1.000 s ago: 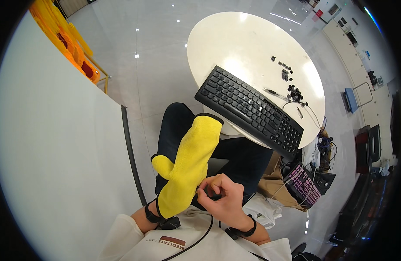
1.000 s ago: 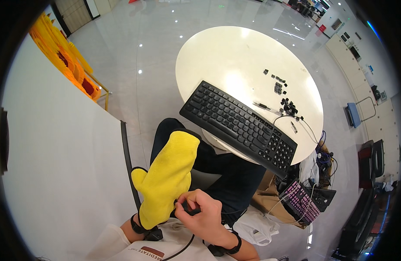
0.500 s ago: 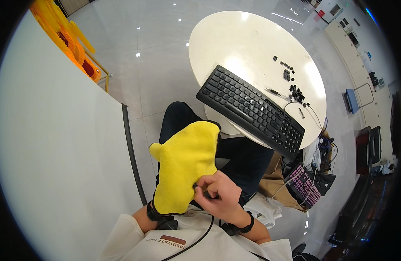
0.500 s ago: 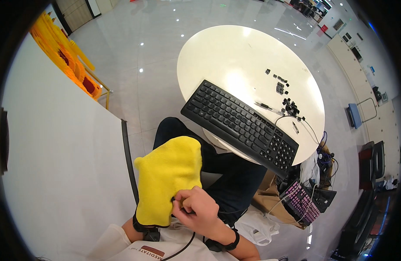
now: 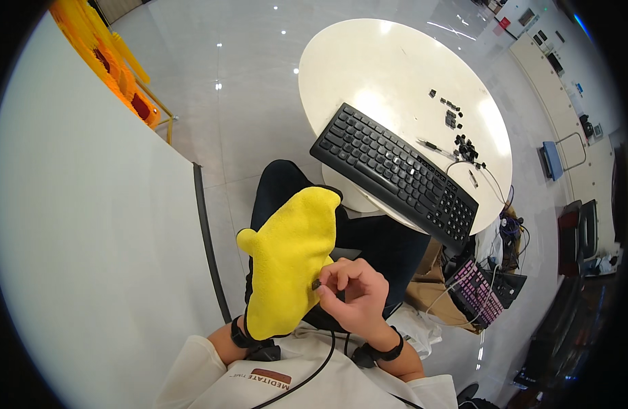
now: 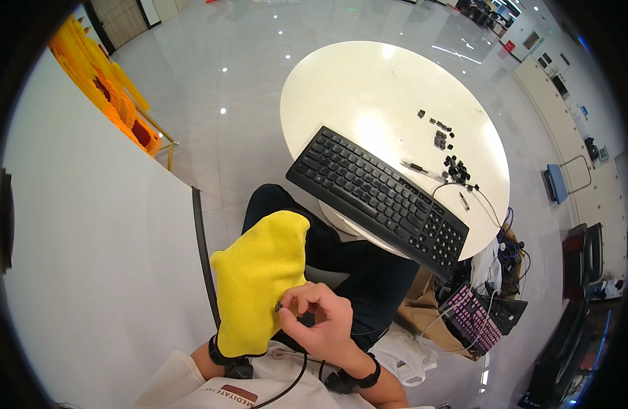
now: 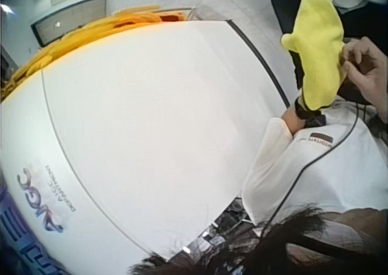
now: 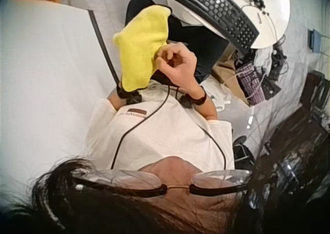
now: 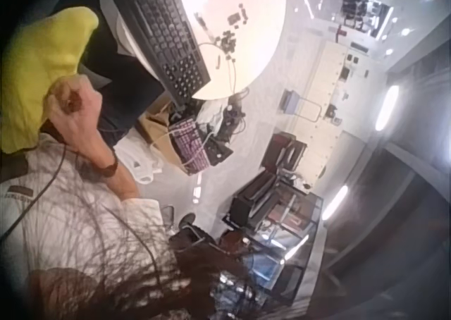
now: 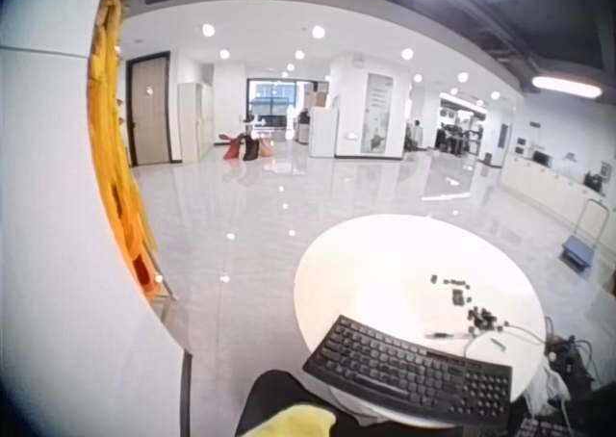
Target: Replacing keycaps on a mechanical keyboard using a keycap puller and cloth.
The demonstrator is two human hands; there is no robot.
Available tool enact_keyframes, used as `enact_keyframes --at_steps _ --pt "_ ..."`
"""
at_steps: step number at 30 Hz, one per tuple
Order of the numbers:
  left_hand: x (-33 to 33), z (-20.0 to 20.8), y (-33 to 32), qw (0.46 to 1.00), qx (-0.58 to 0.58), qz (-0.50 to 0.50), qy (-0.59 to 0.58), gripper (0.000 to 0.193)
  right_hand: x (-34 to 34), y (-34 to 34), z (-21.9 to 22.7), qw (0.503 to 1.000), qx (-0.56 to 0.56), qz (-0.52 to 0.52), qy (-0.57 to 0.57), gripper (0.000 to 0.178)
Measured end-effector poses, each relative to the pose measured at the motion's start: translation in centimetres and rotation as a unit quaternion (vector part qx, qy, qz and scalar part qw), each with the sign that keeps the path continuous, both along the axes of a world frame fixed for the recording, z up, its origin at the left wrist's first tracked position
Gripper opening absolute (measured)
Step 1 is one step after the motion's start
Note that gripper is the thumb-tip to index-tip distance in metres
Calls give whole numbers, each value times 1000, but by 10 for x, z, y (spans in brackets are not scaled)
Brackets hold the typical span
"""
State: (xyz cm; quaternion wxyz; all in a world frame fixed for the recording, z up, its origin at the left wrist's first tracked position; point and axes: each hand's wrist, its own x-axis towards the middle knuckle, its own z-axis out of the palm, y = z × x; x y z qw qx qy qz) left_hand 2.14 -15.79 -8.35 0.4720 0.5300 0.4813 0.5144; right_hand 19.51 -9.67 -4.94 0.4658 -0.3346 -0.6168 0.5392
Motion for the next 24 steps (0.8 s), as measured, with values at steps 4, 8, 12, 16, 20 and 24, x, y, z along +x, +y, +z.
enact_keyframes --at_steps 4,8,12,16,20,24 --pt "2 1 -1 1000 6 2 21 44 4 -6 -3 987 -133 56 77 26" --pt "4 0 -2 999 11 3 36 44 5 -5 -15 991 -81 94 57 22" --pt "4 -2 0 999 13 3 42 43 0 -5 -14 995 -67 72 27 15" --pt "4 -2 2 999 13 6 47 42 0 -1 -12 999 -2 48 -21 21" --pt "4 -2 5 998 13 0 64 42 2 0 -13 998 30 46 -42 28" --pt "9 2 8 999 3 39 23 39 0 -1 -6 997 36 38 -65 29"
